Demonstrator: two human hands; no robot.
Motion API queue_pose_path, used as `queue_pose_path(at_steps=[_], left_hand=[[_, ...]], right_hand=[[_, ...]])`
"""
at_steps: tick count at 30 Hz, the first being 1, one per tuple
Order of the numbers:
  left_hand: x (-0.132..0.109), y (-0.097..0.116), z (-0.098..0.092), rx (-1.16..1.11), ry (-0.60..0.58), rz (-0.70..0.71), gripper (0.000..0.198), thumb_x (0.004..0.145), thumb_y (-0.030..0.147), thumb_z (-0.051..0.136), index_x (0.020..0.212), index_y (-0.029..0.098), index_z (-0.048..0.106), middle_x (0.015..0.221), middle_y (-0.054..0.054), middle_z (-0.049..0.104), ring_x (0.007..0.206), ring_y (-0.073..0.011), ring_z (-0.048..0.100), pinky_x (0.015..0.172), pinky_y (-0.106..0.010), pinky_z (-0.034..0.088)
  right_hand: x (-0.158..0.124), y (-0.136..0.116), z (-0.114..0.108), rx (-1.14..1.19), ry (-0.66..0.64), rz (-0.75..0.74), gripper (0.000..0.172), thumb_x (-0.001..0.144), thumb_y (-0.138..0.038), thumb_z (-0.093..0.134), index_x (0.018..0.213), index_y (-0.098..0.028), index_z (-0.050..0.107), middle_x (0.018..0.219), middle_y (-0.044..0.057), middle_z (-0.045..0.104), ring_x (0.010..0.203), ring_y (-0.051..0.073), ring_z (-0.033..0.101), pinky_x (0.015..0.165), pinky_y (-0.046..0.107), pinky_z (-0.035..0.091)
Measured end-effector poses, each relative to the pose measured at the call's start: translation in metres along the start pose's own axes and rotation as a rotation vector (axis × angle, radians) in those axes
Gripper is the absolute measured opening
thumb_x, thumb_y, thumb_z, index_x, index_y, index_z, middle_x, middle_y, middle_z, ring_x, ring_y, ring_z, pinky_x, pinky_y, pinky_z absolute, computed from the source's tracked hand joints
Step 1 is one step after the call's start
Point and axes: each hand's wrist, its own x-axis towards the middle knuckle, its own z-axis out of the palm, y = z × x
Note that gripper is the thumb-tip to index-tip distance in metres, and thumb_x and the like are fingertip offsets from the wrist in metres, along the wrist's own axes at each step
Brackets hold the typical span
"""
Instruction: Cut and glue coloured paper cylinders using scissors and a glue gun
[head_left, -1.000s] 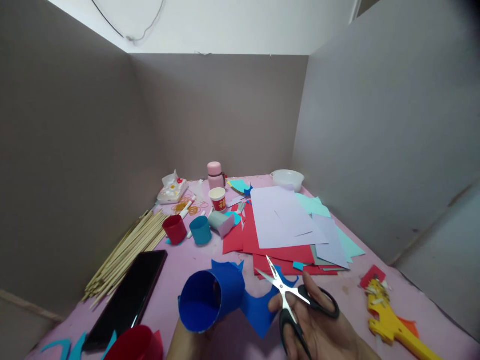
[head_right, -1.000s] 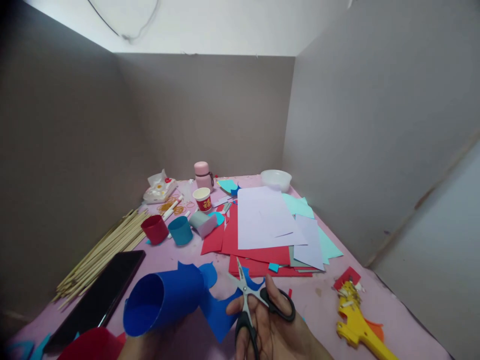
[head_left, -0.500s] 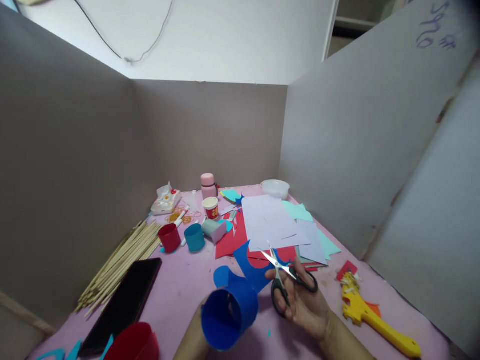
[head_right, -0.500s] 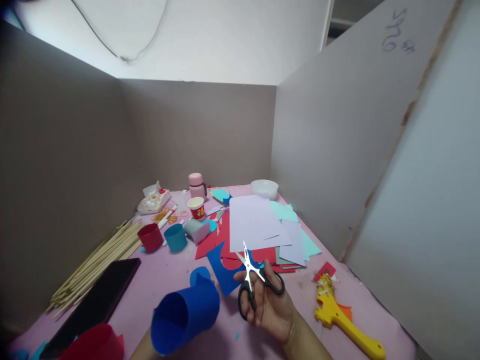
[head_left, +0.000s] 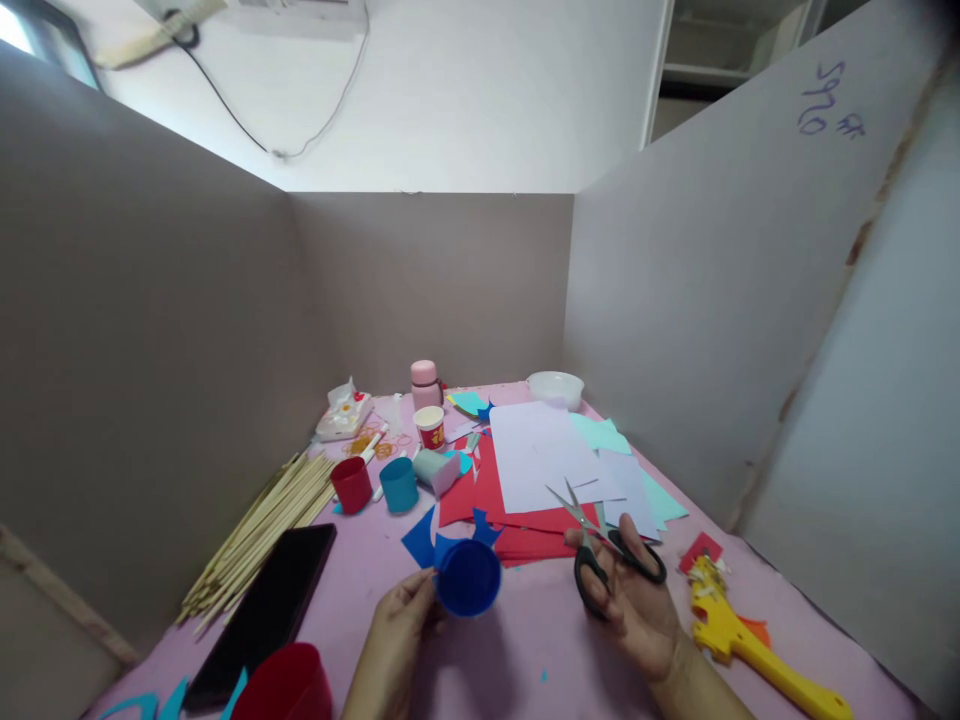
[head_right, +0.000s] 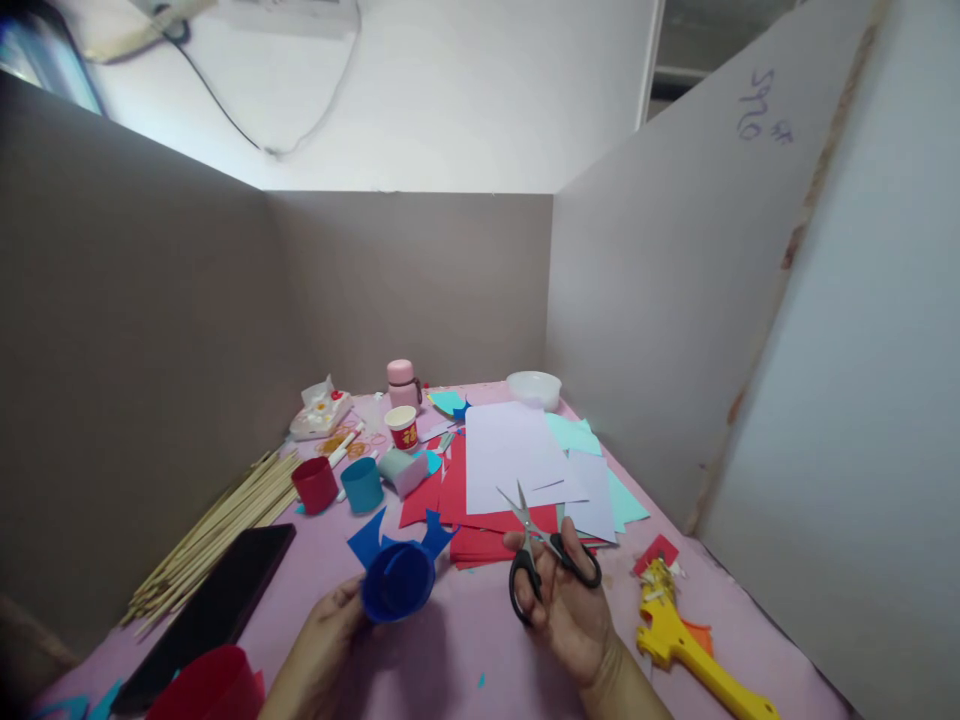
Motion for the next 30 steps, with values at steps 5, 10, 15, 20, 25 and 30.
queue_pose_path(at_steps=[5,10,15,20,25,30], left_hand=[[0.004,0.008,-0.009,0.084,0.115,0.128,0.027,0.06,0.04,0.075,0.075,0.018,0.069,0.082,-0.006,0.073,0.066,-0.0224,0.063,0.056,-0.028,0.046],[-0.005,0.016,-0.006,0.096,0.032,0.138,0.036,0.062,0.046,0.074,0.084,0.018,0.072,0.131,-0.012,0.057,0.074,-0.022,0.063,0.061,-0.031,0.05],[-0.005,0.009,0.008,0.013,-0.167,-0.009,0.04,0.057,0.053,0.076,0.074,0.017,0.069,0.051,0.005,0.058,0.048,-0.0116,0.05,0.049,-0.022,0.039],[-0.015,-0.001,0.027,-0.06,-0.39,-0.159,0.038,0.059,0.051,0.076,0.061,0.014,0.067,0.048,0.004,0.054,0.048,-0.011,0.046,0.051,-0.023,0.034],[-0.028,-0.011,0.032,-0.075,-0.536,-0.283,0.028,0.068,0.039,0.073,0.066,0.011,0.07,0.054,0.001,0.058,0.051,-0.0101,0.046,0.054,-0.023,0.031],[-0.027,-0.017,0.031,-0.107,-0.625,-0.343,0.026,0.072,0.036,0.072,0.064,0.011,0.068,0.053,0.001,0.059,0.051,-0.01,0.047,0.054,-0.022,0.032]], right_hand=[[0.008,0.006,0.01,-0.133,0.098,-0.093,0.049,0.08,-0.06,0.058,0.097,-0.015,0.068,0.063,0.004,0.067,0.051,0.012,0.059,0.044,0.019,0.039],[0.013,0.024,0.016,-0.312,0.189,-0.208,0.038,0.074,-0.039,0.076,0.102,-0.017,0.061,0.072,0.003,0.07,0.057,0.012,0.061,0.045,0.017,0.038],[0.014,0.031,0.016,-0.43,0.161,-0.246,0.051,0.066,-0.043,0.081,0.104,-0.02,0.057,0.086,0.004,0.068,0.069,0.016,0.062,0.049,0.021,0.043],[0.013,0.039,0.017,-0.457,0.136,-0.172,0.045,0.073,-0.044,0.075,0.106,-0.021,0.054,0.086,0.003,0.065,0.064,0.012,0.057,0.051,0.02,0.037],[0.01,0.033,0.02,-0.519,0.105,-0.077,0.043,0.066,-0.041,0.079,0.097,-0.018,0.059,0.067,-0.004,0.056,0.054,0.009,0.047,0.05,0.02,0.032],[0.007,0.03,0.024,-0.573,0.093,-0.033,0.041,0.058,-0.031,0.082,0.091,-0.016,0.063,0.063,-0.005,0.051,0.051,0.008,0.04,0.047,0.02,0.027]])
